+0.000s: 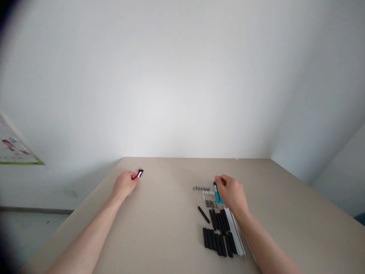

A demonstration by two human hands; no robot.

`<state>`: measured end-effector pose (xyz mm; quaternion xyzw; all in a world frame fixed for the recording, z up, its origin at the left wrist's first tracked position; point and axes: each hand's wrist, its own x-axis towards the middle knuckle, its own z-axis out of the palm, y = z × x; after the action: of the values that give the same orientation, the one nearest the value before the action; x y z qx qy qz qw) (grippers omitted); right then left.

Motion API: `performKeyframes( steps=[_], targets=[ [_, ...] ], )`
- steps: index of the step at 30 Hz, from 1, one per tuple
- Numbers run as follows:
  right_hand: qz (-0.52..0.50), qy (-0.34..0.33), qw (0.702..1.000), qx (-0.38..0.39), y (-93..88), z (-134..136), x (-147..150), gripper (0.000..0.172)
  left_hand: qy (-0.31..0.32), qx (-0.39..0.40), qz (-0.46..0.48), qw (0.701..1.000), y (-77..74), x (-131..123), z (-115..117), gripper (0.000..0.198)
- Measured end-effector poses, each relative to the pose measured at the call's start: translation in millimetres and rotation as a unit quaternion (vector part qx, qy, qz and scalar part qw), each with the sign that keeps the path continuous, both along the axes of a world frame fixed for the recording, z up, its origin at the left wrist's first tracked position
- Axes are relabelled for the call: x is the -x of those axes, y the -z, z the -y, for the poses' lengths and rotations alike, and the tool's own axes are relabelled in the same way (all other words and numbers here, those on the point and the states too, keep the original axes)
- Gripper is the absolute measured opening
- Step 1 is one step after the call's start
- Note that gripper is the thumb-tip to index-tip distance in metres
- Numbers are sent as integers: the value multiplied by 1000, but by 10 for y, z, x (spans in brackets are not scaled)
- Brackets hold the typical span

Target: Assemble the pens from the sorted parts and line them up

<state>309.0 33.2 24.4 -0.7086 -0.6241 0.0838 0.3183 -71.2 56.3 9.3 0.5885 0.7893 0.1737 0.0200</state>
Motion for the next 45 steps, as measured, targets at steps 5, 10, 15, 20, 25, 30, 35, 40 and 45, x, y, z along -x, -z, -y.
performKeyframes(
  steps=[5,10,15,20,25,30,35,40,45],
  targets=[
    [69,27,996,41,35,-52,-84,24,-13,-22,0,1000,-22,-16,14,24],
    [118,39,989,79,6,-46,-151,23,7,-95,7,995,-103,-250,86,31],
    [141,58,979,136,-56,-44,-230,26,331,-96,140,928,-65,-724,310,23],
    [133,116,964,201,-77,-68,-475,26,436,35,161,885,-22,-893,445,25],
    [135,109,958,228,9,-112,-618,35,418,61,170,890,-38,-831,415,27],
    [139,99,954,245,58,-130,-600,39,413,66,149,896,-83,-864,462,27],
    [144,114,955,233,21,-117,-592,36,421,49,120,898,-137,-900,529,23],
    [136,96,978,124,-117,-52,-369,36,423,19,130,897,-122,-966,591,32],
    [52,-238,970,-17,-169,212,248,27,474,-63,159,864,-188,-1083,673,67]
  ],
)
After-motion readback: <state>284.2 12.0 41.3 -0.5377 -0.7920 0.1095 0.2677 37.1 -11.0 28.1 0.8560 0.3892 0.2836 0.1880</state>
